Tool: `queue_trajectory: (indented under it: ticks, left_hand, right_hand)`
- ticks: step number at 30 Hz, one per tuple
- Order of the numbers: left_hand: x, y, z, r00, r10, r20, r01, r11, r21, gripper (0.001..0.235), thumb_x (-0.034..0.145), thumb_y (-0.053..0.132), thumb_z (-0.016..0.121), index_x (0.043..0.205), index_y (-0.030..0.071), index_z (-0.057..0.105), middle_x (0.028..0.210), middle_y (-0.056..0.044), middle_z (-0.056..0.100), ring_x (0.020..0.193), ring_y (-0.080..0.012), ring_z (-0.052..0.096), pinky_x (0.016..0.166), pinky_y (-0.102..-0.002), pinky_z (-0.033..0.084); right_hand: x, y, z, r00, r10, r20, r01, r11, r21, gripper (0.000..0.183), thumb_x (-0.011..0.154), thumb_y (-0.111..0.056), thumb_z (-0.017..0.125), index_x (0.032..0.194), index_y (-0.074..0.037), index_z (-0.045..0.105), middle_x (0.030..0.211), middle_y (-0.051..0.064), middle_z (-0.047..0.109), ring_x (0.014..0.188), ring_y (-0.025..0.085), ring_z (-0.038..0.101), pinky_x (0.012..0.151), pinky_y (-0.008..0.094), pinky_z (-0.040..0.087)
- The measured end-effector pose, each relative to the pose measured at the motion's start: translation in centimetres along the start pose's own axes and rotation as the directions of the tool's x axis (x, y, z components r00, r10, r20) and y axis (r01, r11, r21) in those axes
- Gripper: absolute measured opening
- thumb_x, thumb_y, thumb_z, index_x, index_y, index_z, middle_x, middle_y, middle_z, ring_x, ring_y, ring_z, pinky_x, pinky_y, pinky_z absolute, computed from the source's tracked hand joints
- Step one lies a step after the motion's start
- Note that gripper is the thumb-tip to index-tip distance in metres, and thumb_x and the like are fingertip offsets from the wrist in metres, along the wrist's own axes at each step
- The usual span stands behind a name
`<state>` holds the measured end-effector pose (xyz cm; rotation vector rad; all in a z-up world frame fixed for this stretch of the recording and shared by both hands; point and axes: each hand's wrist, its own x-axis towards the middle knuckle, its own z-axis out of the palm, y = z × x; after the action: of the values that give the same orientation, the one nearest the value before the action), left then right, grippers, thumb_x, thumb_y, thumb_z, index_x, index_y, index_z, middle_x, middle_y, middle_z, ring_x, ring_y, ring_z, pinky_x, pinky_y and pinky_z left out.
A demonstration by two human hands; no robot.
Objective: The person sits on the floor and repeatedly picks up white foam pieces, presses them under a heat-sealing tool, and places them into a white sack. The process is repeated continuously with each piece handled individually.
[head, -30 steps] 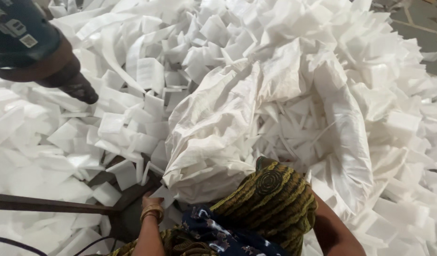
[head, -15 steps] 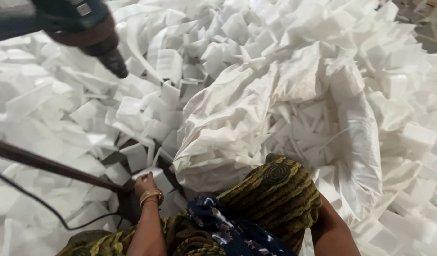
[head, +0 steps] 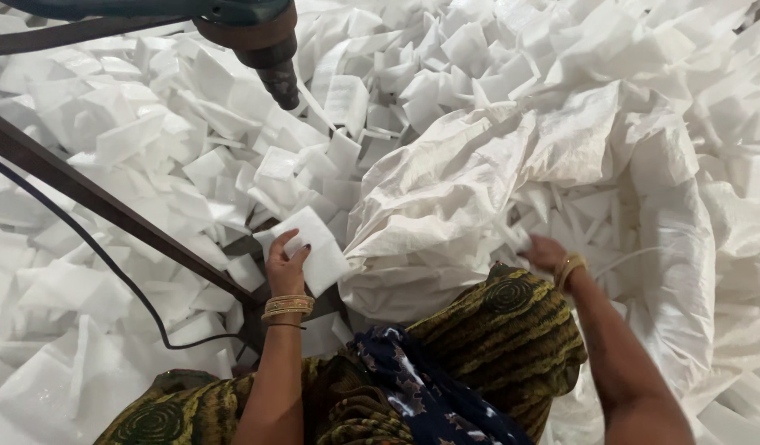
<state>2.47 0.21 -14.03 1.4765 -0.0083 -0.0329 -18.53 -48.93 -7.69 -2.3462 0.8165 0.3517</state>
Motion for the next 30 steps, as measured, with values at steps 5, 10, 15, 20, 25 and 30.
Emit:
queue_trajectory:
  ticks: [5,10,15,20,25,30]
  left_hand:
    - [-2.4,4.9,1.9,0.989,-0.020,0.150,0.063,0.955,-0.291,0.041,0.086,-0.009,0.068,0.124,0.004,0.066,0.102,-0.001,0.067,0.083,-0.0072,0.062,0.073,-0.022,0.053]
    - [-3.9,9.1,2.6,0.982,-0.002,0.187,0.076,0.916,-0.393,0.046,0.084,-0.011,0.065,0.128,0.006,0.065,0.104,-0.001,0.066,0.086,-0.0074,0.062,0.075,-0.023,0.053]
    - [-4.2,12.2,1.8,0.974,0.072,0.213,0.035,0.887,-0.460,0.052,0.083,-0.014,0.063,0.132,0.005,0.064,0.109,-0.002,0.064,0.093,-0.0086,0.062,0.081,-0.024,0.052]
    - [-4.2,14.3,0.9,0.948,0.129,0.290,0.051,0.840,-0.540,0.059,0.083,-0.015,0.060,0.138,0.005,0.059,0.113,-0.006,0.066,0.096,-0.0120,0.064,0.084,-0.027,0.055]
    - [-4.8,15.4,0.1,0.915,0.119,0.386,0.124,0.826,-0.549,0.069,0.081,-0.014,0.055,0.147,0.007,0.053,0.116,-0.009,0.067,0.098,-0.0141,0.065,0.086,-0.029,0.057]
    - [-6.2,15.8,0.1,0.874,0.152,0.462,0.095,0.878,-0.469,0.074,0.079,-0.015,0.057,0.148,0.009,0.050,0.124,-0.007,0.063,0.106,-0.0133,0.063,0.093,-0.028,0.056]
  right_hand:
    - [-1.4,-9.1,-3.6,0.985,-0.173,0.019,0.166,0.968,0.190,0.055,0.102,-0.031,0.054,0.149,-0.006,0.040,0.126,0.019,0.063,0.095,0.027,0.069,0.078,0.043,0.062]
    - [-2.4,-17.9,-4.8,0.922,-0.388,-0.005,0.333,0.785,0.522,0.042,0.100,-0.016,0.057,0.136,-0.001,0.041,0.111,0.019,0.066,0.092,0.026,0.072,0.072,0.040,0.064]
    - [-3.2,-24.2,-0.9,0.761,-0.630,-0.159,0.537,0.473,0.698,0.025,0.102,-0.004,0.067,0.125,0.005,0.063,0.110,0.008,0.070,0.096,0.014,0.067,0.086,0.030,0.059]
    - [-6.6,-27.7,3.5,0.794,-0.583,-0.176,0.427,0.326,0.843,0.032,0.099,-0.005,0.062,0.130,0.004,0.062,0.106,0.009,0.074,0.092,0.016,0.070,0.083,0.030,0.059]
    - [-9.5,-28.8,6.8,0.770,-0.635,-0.066,0.248,0.202,0.947,0.049,0.101,-0.004,0.052,0.149,0.002,0.051,0.117,0.012,0.070,0.098,0.017,0.069,0.091,0.031,0.057]
    - [-9.7,-28.8,10.5,0.826,-0.558,-0.073,0.200,0.171,0.965,0.051,0.097,0.000,0.049,0.148,0.001,0.045,0.126,0.009,0.068,0.109,0.015,0.067,0.097,0.031,0.056]
